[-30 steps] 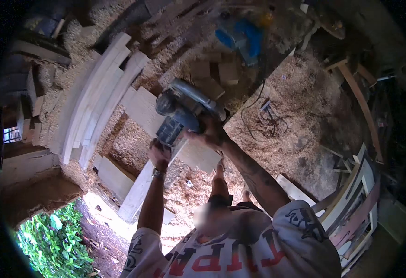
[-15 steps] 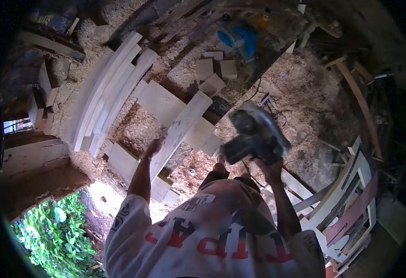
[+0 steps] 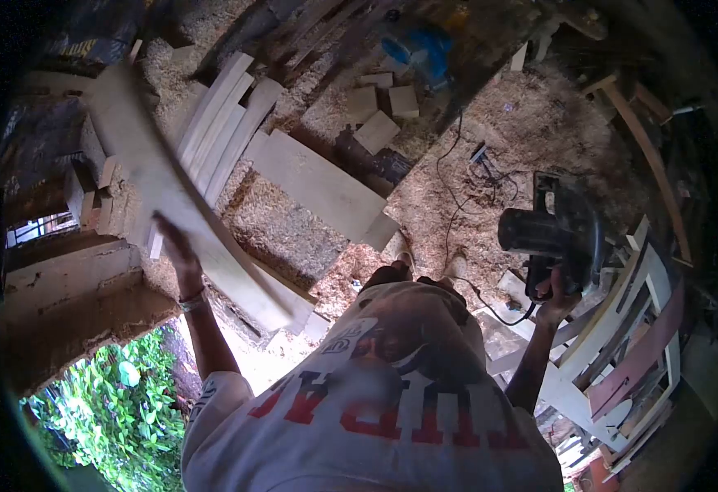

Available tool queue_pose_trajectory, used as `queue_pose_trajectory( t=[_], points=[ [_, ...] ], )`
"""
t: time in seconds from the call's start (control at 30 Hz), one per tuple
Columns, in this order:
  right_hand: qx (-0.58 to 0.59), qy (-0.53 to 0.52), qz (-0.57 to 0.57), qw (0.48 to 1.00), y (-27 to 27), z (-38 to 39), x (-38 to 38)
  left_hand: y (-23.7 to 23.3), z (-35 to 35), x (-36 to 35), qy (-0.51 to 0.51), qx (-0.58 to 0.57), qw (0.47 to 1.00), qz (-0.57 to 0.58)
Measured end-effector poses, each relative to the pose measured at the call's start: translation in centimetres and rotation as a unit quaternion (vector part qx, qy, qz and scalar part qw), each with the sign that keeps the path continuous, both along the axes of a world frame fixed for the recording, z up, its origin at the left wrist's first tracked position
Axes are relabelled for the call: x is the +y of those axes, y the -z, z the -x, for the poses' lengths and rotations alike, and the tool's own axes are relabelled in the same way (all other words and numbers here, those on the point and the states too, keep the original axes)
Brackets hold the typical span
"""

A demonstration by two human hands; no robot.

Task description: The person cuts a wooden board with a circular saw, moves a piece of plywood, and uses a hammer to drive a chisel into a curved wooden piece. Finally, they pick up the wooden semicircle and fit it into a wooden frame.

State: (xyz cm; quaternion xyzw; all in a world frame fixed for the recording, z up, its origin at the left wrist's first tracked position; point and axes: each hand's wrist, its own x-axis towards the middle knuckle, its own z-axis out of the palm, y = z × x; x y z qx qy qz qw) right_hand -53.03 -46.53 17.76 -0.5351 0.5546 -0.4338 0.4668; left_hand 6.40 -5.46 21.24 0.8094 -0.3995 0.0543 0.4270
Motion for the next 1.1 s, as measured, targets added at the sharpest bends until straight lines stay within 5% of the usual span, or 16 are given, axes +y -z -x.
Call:
queue_pose_trajectory(
  t=[0.1,0.17,0.23,0.3,0.33,0.4,0.43,0.5,0.6,0.73,0.8,0.83,0.93,0.97,1.0,1.1],
  points=[
    [-0.039,0.053,0.006,0.998,0.1,1.0,-0.1,-0.2,0.3,-0.2,-0.167,-0.239,0.953,-0.081],
    [-0.097,0.067,-0.007,0.993,1.4,2.4,-0.3,6.6,-0.4,1.4,-0.222,-0.031,0.974,0.036],
    [-0.142,0.085,-0.030,0.986,1.4,3.2,-0.1,9.6,1.1,2.6,-0.224,0.102,0.969,-0.027],
    [-0.174,0.116,-0.058,0.976,-0.1,2.7,0.4,15.4,3.2,1.8,-0.176,0.018,0.977,-0.118],
    [-0.168,0.113,-0.060,0.978,-0.4,2.9,0.5,18.4,4.2,1.0,-0.214,0.133,0.967,-0.028],
    [-0.156,0.112,-0.061,0.980,-1.0,3.5,1.0,22.6,6.6,-1.4,-0.258,0.408,0.857,0.179],
    [-0.151,0.119,-0.059,0.980,-1.2,3.6,1.4,23.8,7.9,-2.8,-0.291,0.549,0.730,0.283],
    [-0.135,0.126,-0.058,0.981,-2.2,3.9,2.2,28.9,10.4,-1.7,-0.283,0.604,0.674,0.317],
    [-0.110,0.150,-0.061,0.981,-2.5,5.4,3.5,27.1,15.7,-3.3,-0.265,0.652,0.641,0.305],
    [-0.124,0.147,-0.062,0.979,-1.8,7.2,4.5,21.1,15.4,-5.0,-0.149,0.772,0.593,-0.177],
    [-0.110,0.140,-0.070,0.982,-1.6,7.5,4.9,19.1,13.4,-8.9,0.014,0.636,0.721,-0.275],
    [-0.113,0.153,-0.081,0.978,-1.2,7.9,5.0,23.3,12.3,-10.0,0.060,0.547,0.823,-0.140],
    [-0.109,0.187,-0.100,0.971,-1.1,7.8,5.7,20.1,7.5,-22.1,0.019,0.341,0.928,-0.145],
    [-0.107,0.196,-0.104,0.969,-1.2,7.5,6.1,22.6,6.4,-25.8,0.009,0.157,0.985,-0.073],
    [-0.105,0.207,-0.106,0.967,-1.2,7.2,6.4,20.4,5.9,-29.5,0.005,0.216,0.967,-0.137],
    [-0.104,0.227,-0.105,0.962,-2.0,5.9,7.6,26.7,4.5,-36.8,0.005,0.174,0.933,-0.315]
  ],
)
